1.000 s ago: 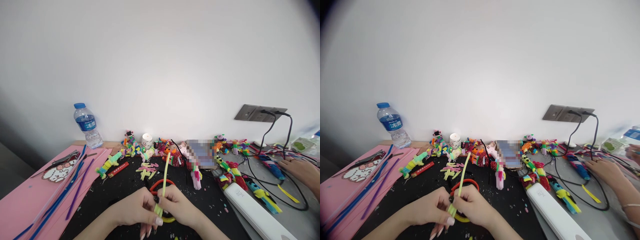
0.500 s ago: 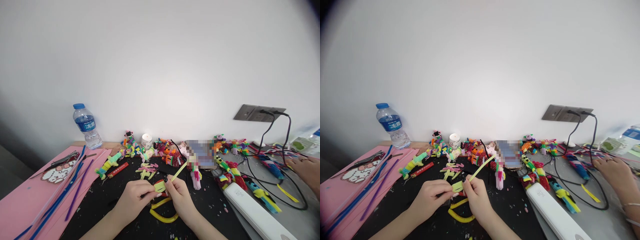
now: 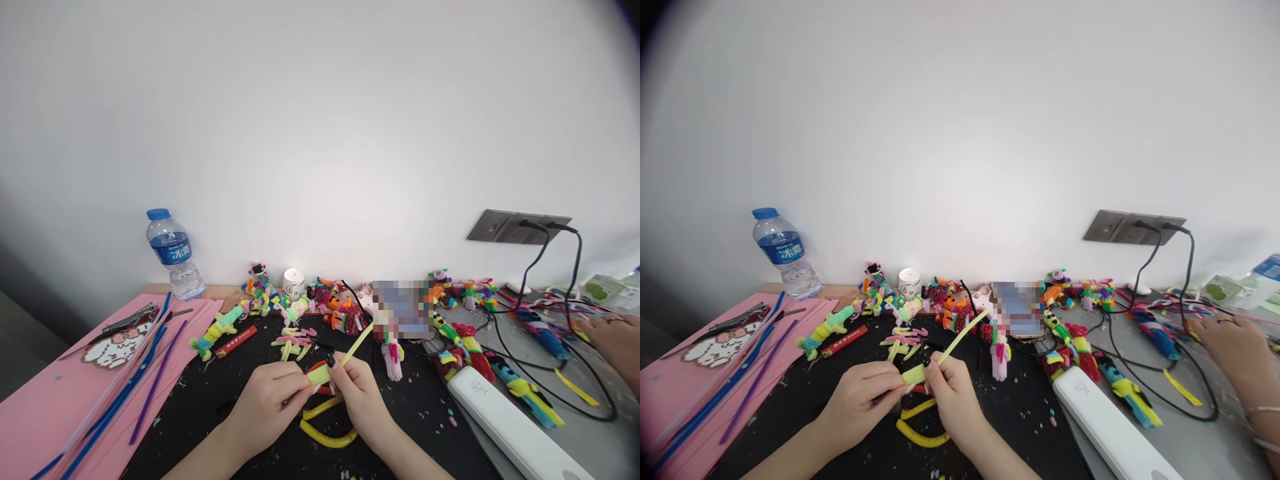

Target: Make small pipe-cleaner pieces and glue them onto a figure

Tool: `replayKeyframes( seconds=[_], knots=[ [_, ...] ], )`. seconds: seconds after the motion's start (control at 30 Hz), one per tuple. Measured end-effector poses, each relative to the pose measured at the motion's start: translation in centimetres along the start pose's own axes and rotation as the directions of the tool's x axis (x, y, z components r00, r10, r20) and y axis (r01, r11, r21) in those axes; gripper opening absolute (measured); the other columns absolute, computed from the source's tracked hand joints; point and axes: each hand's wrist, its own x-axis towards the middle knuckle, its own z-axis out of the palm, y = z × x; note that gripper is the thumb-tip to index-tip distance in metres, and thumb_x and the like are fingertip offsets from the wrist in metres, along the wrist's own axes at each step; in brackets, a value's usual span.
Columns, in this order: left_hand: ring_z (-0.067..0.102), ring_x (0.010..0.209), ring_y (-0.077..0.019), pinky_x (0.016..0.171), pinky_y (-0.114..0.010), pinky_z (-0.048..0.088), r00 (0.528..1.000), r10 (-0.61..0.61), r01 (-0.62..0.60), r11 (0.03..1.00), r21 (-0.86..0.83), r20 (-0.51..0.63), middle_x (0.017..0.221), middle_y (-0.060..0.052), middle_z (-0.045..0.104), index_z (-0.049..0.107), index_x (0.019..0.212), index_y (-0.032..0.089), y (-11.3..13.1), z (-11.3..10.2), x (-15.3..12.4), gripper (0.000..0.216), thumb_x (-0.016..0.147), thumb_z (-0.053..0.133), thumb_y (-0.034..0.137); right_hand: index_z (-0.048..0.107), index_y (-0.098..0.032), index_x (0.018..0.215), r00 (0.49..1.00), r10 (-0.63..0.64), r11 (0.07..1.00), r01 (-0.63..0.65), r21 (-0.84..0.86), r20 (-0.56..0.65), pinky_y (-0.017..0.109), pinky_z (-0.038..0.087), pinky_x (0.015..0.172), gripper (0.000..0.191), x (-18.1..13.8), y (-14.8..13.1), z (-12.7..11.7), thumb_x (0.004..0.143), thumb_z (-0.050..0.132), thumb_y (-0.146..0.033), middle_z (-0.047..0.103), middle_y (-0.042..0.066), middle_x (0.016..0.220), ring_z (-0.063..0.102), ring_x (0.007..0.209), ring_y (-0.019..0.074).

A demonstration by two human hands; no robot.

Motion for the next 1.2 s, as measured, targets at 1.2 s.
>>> replayKeyframes(
  seconds=[1.2],
  knots=[
    [0.052, 0.052, -0.0094, 0.048, -0.018, 0.039, 0.905, -0.222, 0.349, 0.875, -0.334, 0.363, 0.064, 0.001, 0.052, 0.067, 0.063, 0.014, -0.7, 0.3, 0.6, 0.018, 0.074, 0.063, 0.027, 0.034, -0.018, 0.060, 0.971, -0.074, 0.910, 0.159, -0.382, 0.226, 0.022, 0.027, 0.055, 0.035, -0.3, -0.9, -0.3, 0.093, 0.032, -0.030, 0.036, -0.004, 0.059, 0.034, 0.056, 0.0094]
  ],
)
